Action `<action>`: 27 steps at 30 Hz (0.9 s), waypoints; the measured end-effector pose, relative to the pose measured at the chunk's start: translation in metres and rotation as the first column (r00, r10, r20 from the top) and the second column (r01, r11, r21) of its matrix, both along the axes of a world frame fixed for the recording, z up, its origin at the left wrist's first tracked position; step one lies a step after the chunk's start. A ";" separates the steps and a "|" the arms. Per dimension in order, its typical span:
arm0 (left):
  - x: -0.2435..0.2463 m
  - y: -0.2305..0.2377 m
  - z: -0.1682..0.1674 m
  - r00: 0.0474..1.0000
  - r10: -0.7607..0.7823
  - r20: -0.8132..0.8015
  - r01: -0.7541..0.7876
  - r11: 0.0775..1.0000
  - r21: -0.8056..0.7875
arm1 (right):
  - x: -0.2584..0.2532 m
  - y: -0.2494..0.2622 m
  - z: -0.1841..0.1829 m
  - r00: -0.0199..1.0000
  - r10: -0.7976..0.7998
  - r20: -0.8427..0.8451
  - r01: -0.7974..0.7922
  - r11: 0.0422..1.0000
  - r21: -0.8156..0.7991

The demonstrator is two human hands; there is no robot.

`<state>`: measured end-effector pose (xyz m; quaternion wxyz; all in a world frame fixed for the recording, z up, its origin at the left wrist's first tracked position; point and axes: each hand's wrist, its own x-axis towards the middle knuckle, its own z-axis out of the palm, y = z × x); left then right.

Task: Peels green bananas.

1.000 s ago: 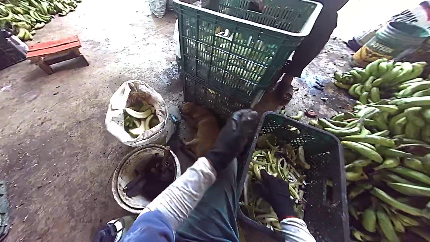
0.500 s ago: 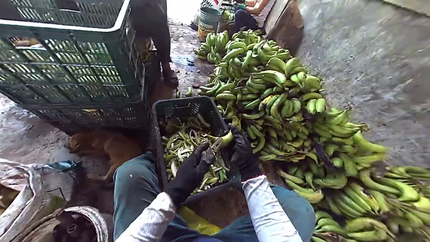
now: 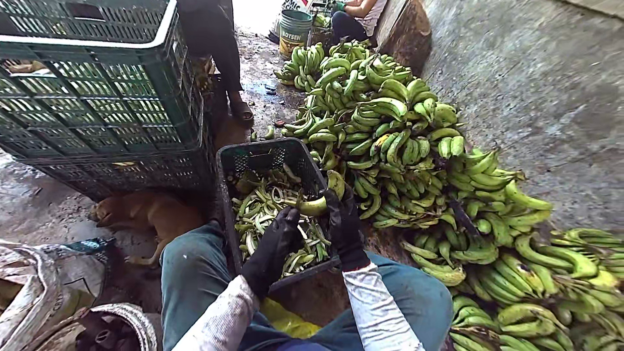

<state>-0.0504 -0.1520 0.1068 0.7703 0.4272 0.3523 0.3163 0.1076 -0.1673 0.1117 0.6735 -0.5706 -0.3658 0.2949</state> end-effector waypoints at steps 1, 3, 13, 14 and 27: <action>0.000 0.000 -0.001 1.000 0.006 0.012 -0.006 1.000 -0.008 | -0.003 -0.002 0.002 1.000 -0.020 0.023 0.020 1.000 0.018; 0.003 -0.003 0.000 0.996 0.082 -0.039 -0.074 0.982 0.173 | -0.005 0.001 -0.004 0.997 -0.076 -0.021 0.077 0.996 0.054; -0.011 -0.017 -0.017 0.942 -0.328 -0.067 0.335 0.934 0.125 | 0.011 0.010 -0.057 0.985 0.071 -0.160 -0.110 0.962 -0.249; -0.017 -0.014 -0.014 0.935 -0.356 -0.011 0.355 0.930 0.100 | 0.017 0.010 -0.054 0.974 0.162 -0.161 -0.198 0.951 -0.239; -0.042 0.019 0.042 0.982 -0.130 -0.137 0.162 0.953 0.255 | 0.098 0.003 -0.012 0.714 0.701 0.003 -0.553 0.566 -0.612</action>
